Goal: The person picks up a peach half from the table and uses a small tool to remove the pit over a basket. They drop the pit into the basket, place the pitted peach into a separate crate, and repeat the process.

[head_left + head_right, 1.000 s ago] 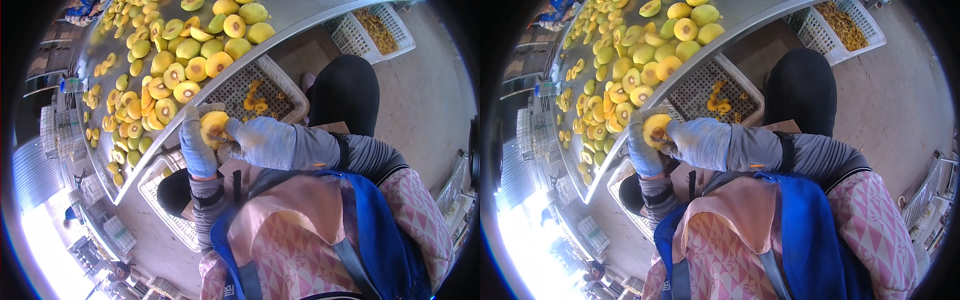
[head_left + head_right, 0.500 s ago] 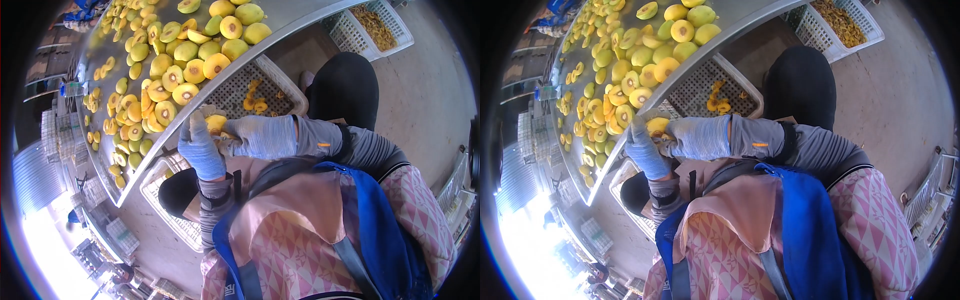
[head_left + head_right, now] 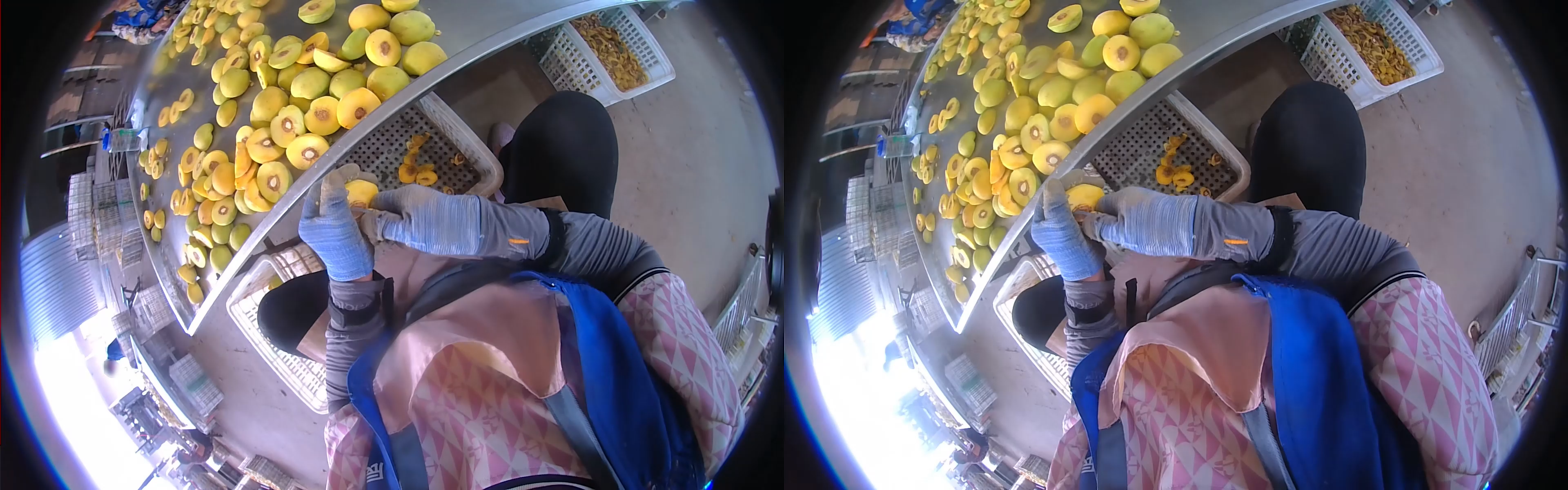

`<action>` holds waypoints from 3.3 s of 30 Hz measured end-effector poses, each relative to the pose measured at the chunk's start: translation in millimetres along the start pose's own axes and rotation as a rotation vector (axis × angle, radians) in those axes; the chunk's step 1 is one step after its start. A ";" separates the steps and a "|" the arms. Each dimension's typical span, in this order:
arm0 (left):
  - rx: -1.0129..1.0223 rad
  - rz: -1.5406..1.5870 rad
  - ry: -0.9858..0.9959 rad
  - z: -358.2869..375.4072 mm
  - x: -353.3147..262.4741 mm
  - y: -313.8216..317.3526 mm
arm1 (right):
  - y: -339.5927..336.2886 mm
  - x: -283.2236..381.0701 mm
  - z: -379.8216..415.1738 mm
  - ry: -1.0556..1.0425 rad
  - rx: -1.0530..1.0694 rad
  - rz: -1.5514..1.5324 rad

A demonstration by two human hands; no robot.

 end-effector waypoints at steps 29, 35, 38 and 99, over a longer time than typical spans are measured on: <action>0.020 -1.025 0.208 -127.4 -47.2 -177.7 | -6.4 -3.2 -7.4 -0.081 -0.132 0.844; 0.304 -1.170 0.089 -221.5 29.5 -138.1 | -19.3 -1.2 -9.5 -0.085 -0.177 0.779; 0.298 -1.163 -0.008 -208.9 32.0 -140.7 | -22.9 7.1 -10.8 -0.096 -0.198 0.713; 0.065 0.063 0.073 -11.1 -4.8 2.1 | -13.7 30.3 4.9 -0.254 -0.280 0.516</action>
Point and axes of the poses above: each hand's wrist, its own z-axis away from the middle knuckle, its own y-axis out of the palm, x = y × z, the point moved 8 cm from there along -z, towards the middle knuckle, and after that the axes turned 5 degrees about y, right-handed, at the moved point
